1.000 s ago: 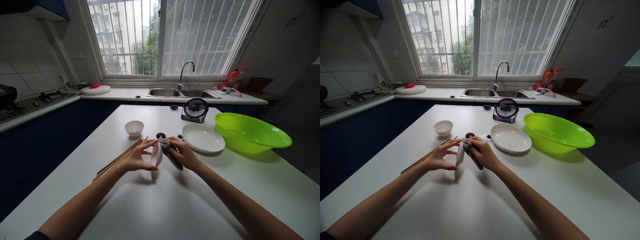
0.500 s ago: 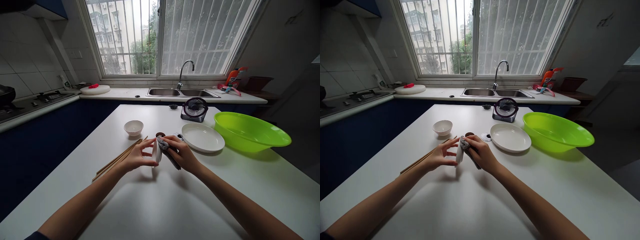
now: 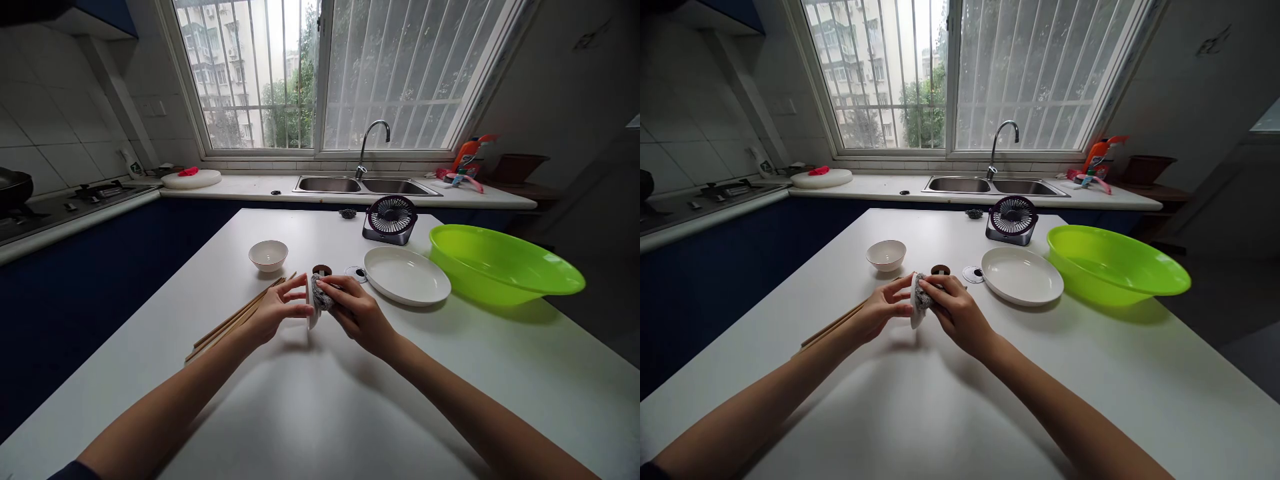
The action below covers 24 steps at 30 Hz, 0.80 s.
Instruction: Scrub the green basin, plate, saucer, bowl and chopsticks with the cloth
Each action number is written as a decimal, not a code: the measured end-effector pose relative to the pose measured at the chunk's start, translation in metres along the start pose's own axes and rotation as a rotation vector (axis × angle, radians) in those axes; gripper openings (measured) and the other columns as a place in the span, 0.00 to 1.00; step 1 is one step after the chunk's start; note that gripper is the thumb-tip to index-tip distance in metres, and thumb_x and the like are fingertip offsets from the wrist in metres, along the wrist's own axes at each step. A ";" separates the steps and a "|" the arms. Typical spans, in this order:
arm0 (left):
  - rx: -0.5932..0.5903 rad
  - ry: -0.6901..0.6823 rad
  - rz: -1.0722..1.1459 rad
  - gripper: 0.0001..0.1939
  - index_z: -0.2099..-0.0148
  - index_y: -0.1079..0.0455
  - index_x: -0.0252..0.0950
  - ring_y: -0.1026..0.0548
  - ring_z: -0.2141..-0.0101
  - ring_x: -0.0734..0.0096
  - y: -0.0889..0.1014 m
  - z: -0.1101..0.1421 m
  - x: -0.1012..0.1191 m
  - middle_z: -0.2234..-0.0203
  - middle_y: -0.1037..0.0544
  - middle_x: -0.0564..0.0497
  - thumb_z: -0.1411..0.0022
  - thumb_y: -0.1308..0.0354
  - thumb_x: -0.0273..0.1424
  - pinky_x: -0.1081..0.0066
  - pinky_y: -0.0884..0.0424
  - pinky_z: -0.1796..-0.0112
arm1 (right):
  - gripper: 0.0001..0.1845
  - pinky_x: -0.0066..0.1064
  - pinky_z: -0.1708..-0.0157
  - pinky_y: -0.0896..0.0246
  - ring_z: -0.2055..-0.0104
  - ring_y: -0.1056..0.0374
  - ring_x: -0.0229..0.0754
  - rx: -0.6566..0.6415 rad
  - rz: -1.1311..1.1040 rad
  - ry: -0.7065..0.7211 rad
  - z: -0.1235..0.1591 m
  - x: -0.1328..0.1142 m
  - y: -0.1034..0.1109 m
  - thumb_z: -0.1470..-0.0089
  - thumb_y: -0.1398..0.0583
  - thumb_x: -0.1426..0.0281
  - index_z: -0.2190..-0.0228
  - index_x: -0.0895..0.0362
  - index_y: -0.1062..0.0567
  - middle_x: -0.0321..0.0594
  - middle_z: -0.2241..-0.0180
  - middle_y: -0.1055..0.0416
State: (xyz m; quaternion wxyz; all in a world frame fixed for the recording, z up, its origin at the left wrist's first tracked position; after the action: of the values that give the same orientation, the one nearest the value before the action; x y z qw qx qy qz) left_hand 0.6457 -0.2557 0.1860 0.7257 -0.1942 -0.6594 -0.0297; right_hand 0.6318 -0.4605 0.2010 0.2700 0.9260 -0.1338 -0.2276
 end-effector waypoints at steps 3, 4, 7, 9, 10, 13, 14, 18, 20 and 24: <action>0.041 0.040 0.054 0.39 0.43 0.26 0.42 0.29 0.46 0.43 -0.003 0.001 0.001 0.38 0.34 0.39 0.60 0.23 0.32 0.55 0.25 0.56 | 0.25 0.44 0.52 0.28 0.49 0.31 0.48 0.016 0.042 0.041 0.000 -0.003 -0.002 0.35 0.46 0.76 0.39 0.48 0.33 0.48 0.49 0.29; 0.053 0.046 0.066 0.37 0.44 0.26 0.41 0.29 0.47 0.44 -0.004 0.002 0.001 0.39 0.33 0.38 0.60 0.24 0.32 0.56 0.24 0.58 | 0.26 0.44 0.52 0.29 0.49 0.31 0.48 0.026 0.050 0.055 0.000 -0.004 -0.002 0.35 0.46 0.76 0.39 0.47 0.34 0.48 0.49 0.29; 0.073 0.040 0.096 0.32 0.47 0.24 0.38 0.28 0.48 0.47 -0.008 0.004 0.003 0.40 0.33 0.38 0.56 0.25 0.33 0.58 0.22 0.61 | 0.27 0.44 0.52 0.29 0.49 0.31 0.48 0.052 0.067 0.096 -0.001 -0.007 -0.003 0.36 0.46 0.78 0.38 0.47 0.34 0.48 0.50 0.29; 0.081 0.039 0.125 0.29 0.48 0.24 0.37 0.28 0.49 0.50 -0.010 0.004 0.003 0.42 0.32 0.38 0.55 0.26 0.34 0.58 0.22 0.62 | 0.28 0.44 0.51 0.30 0.49 0.31 0.48 0.061 0.084 0.120 -0.001 -0.009 -0.004 0.36 0.46 0.78 0.38 0.48 0.35 0.48 0.50 0.29; 0.083 0.041 0.142 0.29 0.49 0.24 0.37 0.28 0.50 0.51 -0.010 0.004 0.002 0.43 0.32 0.38 0.55 0.26 0.34 0.58 0.22 0.62 | 0.27 0.45 0.51 0.30 0.48 0.31 0.48 0.065 0.092 0.130 0.000 -0.009 -0.005 0.36 0.47 0.78 0.38 0.48 0.35 0.48 0.50 0.29; 0.089 0.054 0.188 0.28 0.49 0.25 0.37 0.27 0.52 0.54 -0.010 0.004 -0.001 0.45 0.30 0.39 0.54 0.26 0.35 0.59 0.21 0.63 | 0.27 0.46 0.51 0.30 0.47 0.31 0.49 0.062 0.117 0.159 0.001 -0.009 -0.006 0.35 0.47 0.78 0.38 0.49 0.35 0.48 0.49 0.28; 0.091 0.057 0.203 0.29 0.49 0.26 0.38 0.27 0.52 0.56 -0.010 0.004 -0.002 0.46 0.30 0.40 0.53 0.26 0.35 0.60 0.21 0.63 | 0.27 0.46 0.51 0.31 0.47 0.31 0.50 0.057 0.128 0.169 0.001 -0.009 -0.006 0.35 0.47 0.78 0.38 0.49 0.36 0.49 0.49 0.28; 0.066 0.068 0.280 0.29 0.46 0.30 0.42 0.25 0.57 0.62 -0.009 0.004 -0.004 0.51 0.26 0.44 0.49 0.28 0.37 0.62 0.21 0.64 | 0.27 0.46 0.52 0.31 0.46 0.33 0.51 0.049 0.181 0.223 0.002 -0.010 -0.007 0.36 0.48 0.79 0.38 0.52 0.36 0.50 0.50 0.27; 0.056 0.079 0.315 0.28 0.45 0.32 0.42 0.25 0.59 0.64 -0.010 0.005 -0.003 0.53 0.25 0.45 0.48 0.29 0.37 0.64 0.22 0.64 | 0.27 0.46 0.51 0.32 0.45 0.33 0.51 0.043 0.202 0.252 0.003 -0.012 -0.008 0.37 0.48 0.80 0.38 0.54 0.35 0.51 0.50 0.27; 0.062 0.093 0.374 0.28 0.46 0.32 0.42 0.25 0.61 0.66 -0.010 0.005 -0.002 0.54 0.25 0.46 0.48 0.28 0.37 0.66 0.23 0.65 | 0.26 0.47 0.50 0.32 0.45 0.33 0.51 0.022 0.248 0.290 0.004 -0.014 -0.008 0.36 0.49 0.80 0.39 0.56 0.35 0.52 0.50 0.27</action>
State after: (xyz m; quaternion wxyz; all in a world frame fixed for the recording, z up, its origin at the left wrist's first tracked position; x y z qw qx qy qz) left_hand 0.6374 -0.2632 0.1869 0.7539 -0.2895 -0.5781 0.1170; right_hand 0.6191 -0.4502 0.1984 0.3024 0.9283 -0.2092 -0.0552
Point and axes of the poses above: each hand's wrist, its own z-axis away from the middle knuckle, its own y-axis out of the back of the hand, x = y × z, the point moved 1 cm from there along -z, towards the middle knuckle
